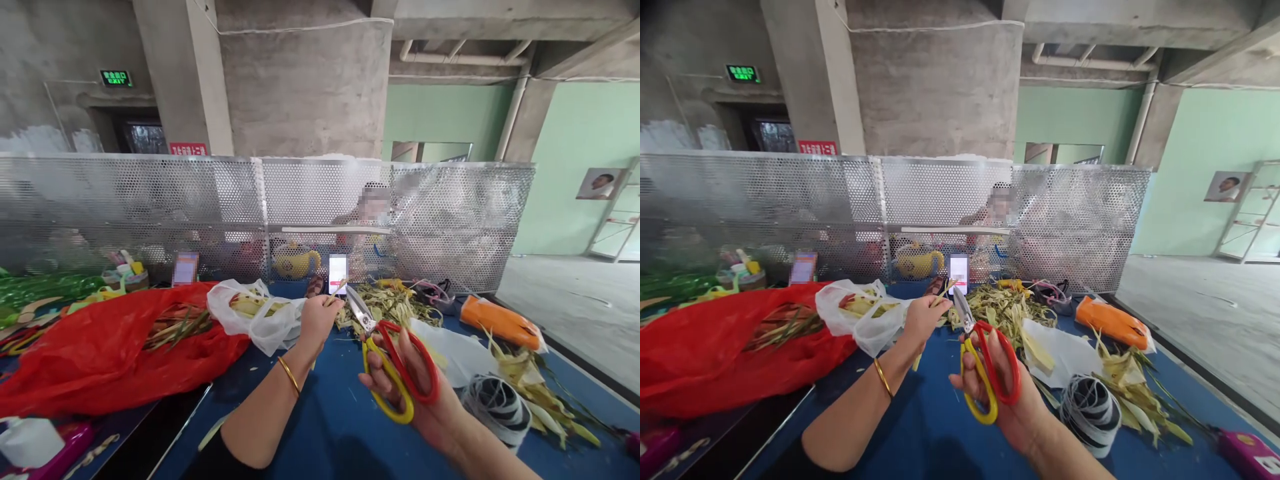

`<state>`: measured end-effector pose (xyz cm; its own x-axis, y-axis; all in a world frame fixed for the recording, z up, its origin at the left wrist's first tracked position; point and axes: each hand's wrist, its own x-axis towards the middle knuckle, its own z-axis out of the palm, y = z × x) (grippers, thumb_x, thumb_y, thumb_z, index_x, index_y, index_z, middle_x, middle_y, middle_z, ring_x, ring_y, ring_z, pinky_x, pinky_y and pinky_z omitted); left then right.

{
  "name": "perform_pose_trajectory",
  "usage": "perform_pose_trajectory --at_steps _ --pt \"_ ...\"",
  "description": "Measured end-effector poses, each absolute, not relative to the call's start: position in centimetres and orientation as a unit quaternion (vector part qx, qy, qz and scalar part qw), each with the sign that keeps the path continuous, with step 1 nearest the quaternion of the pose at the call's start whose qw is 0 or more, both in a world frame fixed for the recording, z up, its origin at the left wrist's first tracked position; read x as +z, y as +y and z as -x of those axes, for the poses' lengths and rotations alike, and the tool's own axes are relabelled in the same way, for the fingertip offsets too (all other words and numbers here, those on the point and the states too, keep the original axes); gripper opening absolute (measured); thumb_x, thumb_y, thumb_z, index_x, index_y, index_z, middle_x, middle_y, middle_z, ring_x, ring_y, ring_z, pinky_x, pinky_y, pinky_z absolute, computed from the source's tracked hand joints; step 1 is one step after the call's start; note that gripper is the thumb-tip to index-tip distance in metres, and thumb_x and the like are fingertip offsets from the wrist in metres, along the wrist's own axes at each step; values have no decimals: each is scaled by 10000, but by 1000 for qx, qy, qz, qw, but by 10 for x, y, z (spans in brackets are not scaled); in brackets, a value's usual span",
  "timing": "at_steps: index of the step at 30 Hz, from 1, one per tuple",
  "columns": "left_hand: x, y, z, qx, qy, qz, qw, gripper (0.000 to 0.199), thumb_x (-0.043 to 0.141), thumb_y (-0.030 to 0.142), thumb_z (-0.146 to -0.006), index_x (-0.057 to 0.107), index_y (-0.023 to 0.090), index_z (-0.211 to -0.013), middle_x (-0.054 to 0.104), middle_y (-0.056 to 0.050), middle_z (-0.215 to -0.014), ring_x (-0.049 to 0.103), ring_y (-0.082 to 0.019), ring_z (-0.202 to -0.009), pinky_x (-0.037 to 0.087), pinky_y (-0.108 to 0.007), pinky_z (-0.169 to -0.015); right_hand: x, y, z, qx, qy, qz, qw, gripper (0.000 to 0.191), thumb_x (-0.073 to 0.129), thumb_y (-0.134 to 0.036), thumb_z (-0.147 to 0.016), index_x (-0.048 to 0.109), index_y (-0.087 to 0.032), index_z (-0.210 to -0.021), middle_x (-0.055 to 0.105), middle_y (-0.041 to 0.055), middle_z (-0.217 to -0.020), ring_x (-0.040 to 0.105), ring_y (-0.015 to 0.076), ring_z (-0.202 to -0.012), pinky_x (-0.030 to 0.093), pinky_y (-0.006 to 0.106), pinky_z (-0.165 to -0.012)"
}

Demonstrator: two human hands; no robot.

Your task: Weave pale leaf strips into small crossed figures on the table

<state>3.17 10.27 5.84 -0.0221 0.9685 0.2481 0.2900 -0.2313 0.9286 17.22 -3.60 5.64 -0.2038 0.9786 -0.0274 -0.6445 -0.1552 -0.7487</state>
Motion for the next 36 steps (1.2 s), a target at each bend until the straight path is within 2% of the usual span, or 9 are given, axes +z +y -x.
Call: perform_pose_trajectory --at_steps 3,5,7,9,17,21,26,32,36 --pt "53 111 -27 488 529 -610 331 200 622 303 -714 735 139 -738 687 -42 -661 583 -162 -637 369 -241 -586 43 -33 -171 730 -309 247 557 494 600 -624 -809 627 -182 -1026 637 40 -851 628 168 -762 495 364 -856" --pt "48 114 -28 485 528 -615 328 210 617 318 -721 734 144 -736 686 -37 -656 585 -159 -628 369 -236 -577 36 -32 -172 732 -310 243 557 431 544 -577 -870 625 -175 -1005 617 30 -804 569 123 -621 516 318 -715" --pt "43 115 -31 482 522 -627 320 222 617 335 -728 735 148 -747 687 -35 -659 584 -155 -623 369 -234 -572 34 -31 -173 739 -314 233 549 405 472 -537 -922 623 -167 -983 569 6 -729 426 69 -470 483 264 -555" --pt "39 114 -33 475 518 -642 306 223 611 335 -736 734 150 -752 678 -32 -643 573 -151 -603 359 -234 -560 34 -29 -175 753 -319 216 534 435 414 -534 -944 618 -154 -1001 522 -7 -702 338 53 -429 437 235 -472" --pt "41 102 -39 441 525 -692 228 216 529 263 -791 695 166 -693 651 -28 -623 525 -135 -584 285 -237 -549 35 -29 -176 781 -321 195 499 526 332 -568 -956 609 -132 -1055 485 -11 -722 326 49 -429 438 226 -459" --pt "41 94 -45 416 526 -712 210 269 525 279 -795 583 174 -555 534 8 -522 411 -116 -524 224 -243 -530 36 -30 -176 780 -313 200 504 513 378 -584 -938 605 -137 -1048 495 -16 -717 327 47 -430 439 221 -464" --pt "40 87 -50 399 519 -726 210 272 518 268 -785 531 183 -527 490 19 -510 356 -112 -514 206 -247 -529 41 -30 -176 774 -292 232 513 555 463 -653 -872 614 -133 -989 487 -25 -688 318 39 -416 439 204 -440" --pt "37 88 -50 385 517 -736 207 240 515 261 -793 596 176 -584 548 3 -552 417 -123 -545 230 -247 -550 38 -25 -174 743 -261 290 544 479 594 -606 -824 609 -139 -931 436 -65 -633 212 7 -369 351 155 -351" --pt "38 90 -48 384 517 -715 271 188 577 282 -768 658 166 -644 595 -10 -601 481 -138 -592 279 -246 -571 37 -21 -177 644 -329 412 555 512 559 -661 -804 581 -179 -975 428 -83 -588 269 34 -351 357 190 -350"
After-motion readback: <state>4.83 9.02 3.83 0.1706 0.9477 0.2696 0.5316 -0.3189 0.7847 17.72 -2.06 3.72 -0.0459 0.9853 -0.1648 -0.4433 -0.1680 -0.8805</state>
